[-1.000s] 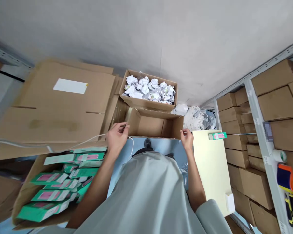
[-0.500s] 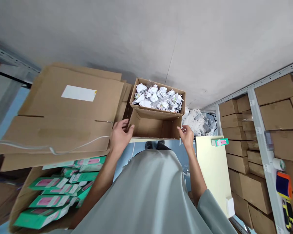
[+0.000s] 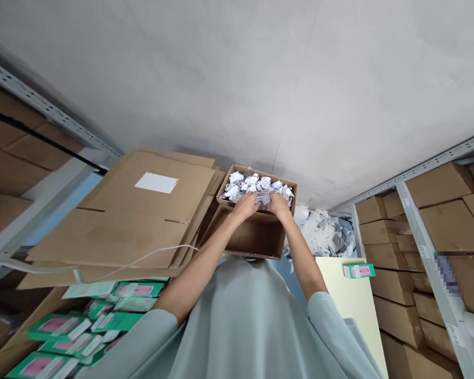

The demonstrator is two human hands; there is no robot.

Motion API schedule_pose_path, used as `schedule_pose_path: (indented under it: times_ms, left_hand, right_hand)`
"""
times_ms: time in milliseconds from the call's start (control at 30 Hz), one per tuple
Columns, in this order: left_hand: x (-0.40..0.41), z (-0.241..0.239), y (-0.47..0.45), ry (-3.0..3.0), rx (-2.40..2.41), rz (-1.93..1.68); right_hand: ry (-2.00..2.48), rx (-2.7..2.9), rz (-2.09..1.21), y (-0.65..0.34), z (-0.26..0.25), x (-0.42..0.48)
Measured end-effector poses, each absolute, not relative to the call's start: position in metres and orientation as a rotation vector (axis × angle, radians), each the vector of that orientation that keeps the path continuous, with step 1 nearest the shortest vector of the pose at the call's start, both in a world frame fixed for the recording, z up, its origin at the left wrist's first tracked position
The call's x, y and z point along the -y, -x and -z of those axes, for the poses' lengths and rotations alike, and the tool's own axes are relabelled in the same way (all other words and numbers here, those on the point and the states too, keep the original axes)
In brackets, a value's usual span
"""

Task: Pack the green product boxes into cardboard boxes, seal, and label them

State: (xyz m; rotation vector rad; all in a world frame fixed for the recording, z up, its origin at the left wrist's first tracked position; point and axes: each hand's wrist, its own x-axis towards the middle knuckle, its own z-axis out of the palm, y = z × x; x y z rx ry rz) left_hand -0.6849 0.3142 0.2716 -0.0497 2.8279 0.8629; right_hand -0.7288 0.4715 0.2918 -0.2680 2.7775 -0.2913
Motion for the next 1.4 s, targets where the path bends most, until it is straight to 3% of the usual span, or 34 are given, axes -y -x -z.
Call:
schedule_pose_path:
  times_ms: [333,533,633,867,1100,1400]
  left_hand:
    - [-0.322,-0.280,0.693,0.132,-2.789,-0.866]
    - [-0.316,-0.310,0.622,-0.036,-2.872,-1.392]
    - [-0.316,-0.307,0.581,-0.082,-2.729,-1.483]
    - [-0.330,-0.266,0.561,-0.065,-2.588,-1.174]
    - [-0.337,-0.261,0.564,-0.094,-2.644,-0.987]
    - [-0.285,-0.296,0.604,0.192,-2.989,-0.891]
  right_hand:
    - [0.308,-2.702,0.263,0.732,-0.304,-0.465]
    - [0.494,-2.860,0.578,0.660,-0.338,-0.503]
    - [0.495,-2.792,0.636,0.616,-0.334,-0.519]
    - [0.336,-2.664,0.360,0.584,-0.296,-0.518]
    - [0.347,-2.637,0.207,0.589,-0.302,-0.514]
    - [0.556,-2.754,0.451,0.632,-0.333,-0.483]
